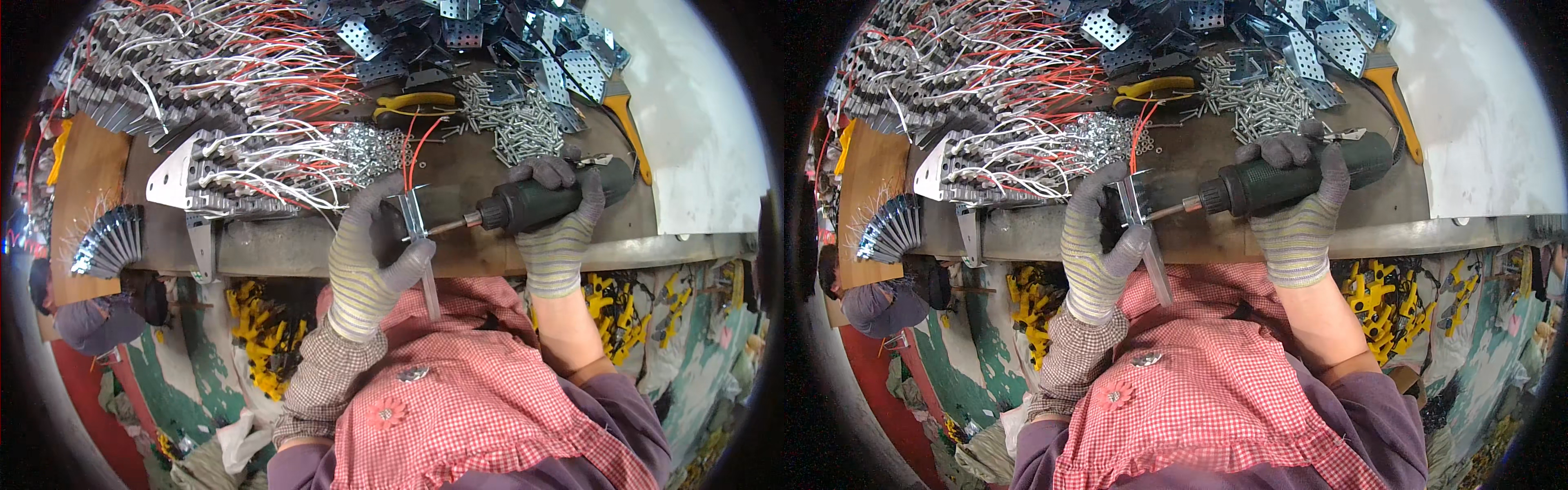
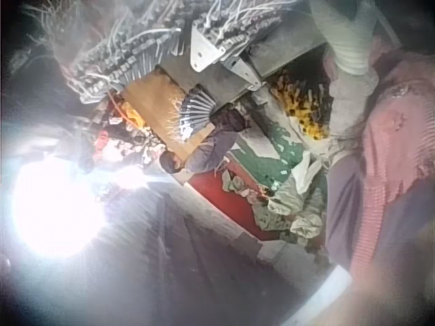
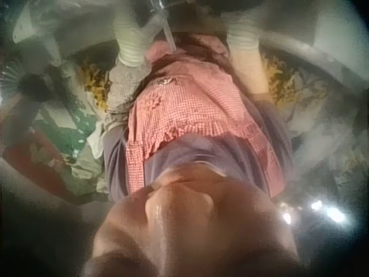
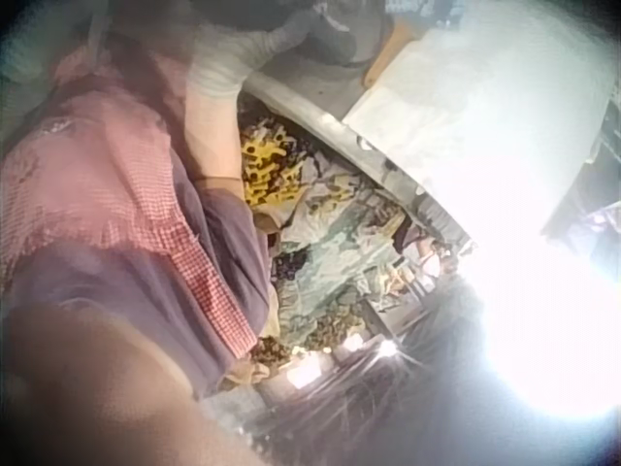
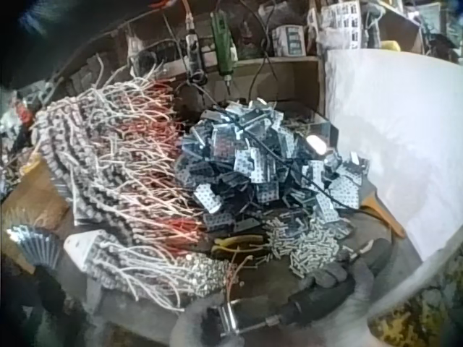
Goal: The person assembles electronic component housings by hand, joining plastic housings, metal brackets, wires, and plastic standoffs with screws. An electric screwdriver is used to secure the screws.
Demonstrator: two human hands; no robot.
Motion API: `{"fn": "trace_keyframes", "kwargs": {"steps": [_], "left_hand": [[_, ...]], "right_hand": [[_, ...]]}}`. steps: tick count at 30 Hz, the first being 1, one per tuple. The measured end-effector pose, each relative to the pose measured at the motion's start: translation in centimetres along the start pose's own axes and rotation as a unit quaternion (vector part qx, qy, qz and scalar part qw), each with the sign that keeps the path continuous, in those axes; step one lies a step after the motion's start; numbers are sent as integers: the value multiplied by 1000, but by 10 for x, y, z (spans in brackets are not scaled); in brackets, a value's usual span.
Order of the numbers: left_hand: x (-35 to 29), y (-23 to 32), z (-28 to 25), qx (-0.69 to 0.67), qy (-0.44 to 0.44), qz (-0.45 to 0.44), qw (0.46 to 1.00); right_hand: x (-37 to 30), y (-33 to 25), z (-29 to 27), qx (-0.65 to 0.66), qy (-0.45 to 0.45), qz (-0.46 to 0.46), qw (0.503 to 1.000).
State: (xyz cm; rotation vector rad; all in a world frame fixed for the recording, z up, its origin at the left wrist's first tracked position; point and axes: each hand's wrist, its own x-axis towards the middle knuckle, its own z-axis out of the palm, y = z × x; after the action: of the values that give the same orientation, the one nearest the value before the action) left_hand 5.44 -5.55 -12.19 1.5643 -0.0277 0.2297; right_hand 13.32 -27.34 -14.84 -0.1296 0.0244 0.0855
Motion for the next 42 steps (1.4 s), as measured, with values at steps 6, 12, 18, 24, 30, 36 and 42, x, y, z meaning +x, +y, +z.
{"fn": "trace_keyframes", "kwargs": {"steps": [6, 12, 18, 24, 30, 36, 42], "left_hand": [[-1, 3, -2, 55, -4, -2, 998], [-1, 5, -2, 113, 16, 62, 992], [-26, -18, -56, 265, 138, 68, 952], [7, -2, -59, 588, 54, 202, 781], [11, -7, -74, 752, -1, 122, 647], [16, 1, -88, 692, -60, 156, 702], [20, 2, -86, 770, -82, 107, 624]], "right_hand": [[1, 1, -4, -12, 5, -14, 1000], [2, 1, -6, -18, -11, -5, 1000], [0, 2, -3, -27, 2, -11, 1000], [3, 1, -8, -48, -21, -18, 998], [0, 5, -5, -49, -16, -16, 999], [-2, 6, 1, -87, -14, -25, 996], [2, 2, -6, -68, -15, -31, 997]]}}
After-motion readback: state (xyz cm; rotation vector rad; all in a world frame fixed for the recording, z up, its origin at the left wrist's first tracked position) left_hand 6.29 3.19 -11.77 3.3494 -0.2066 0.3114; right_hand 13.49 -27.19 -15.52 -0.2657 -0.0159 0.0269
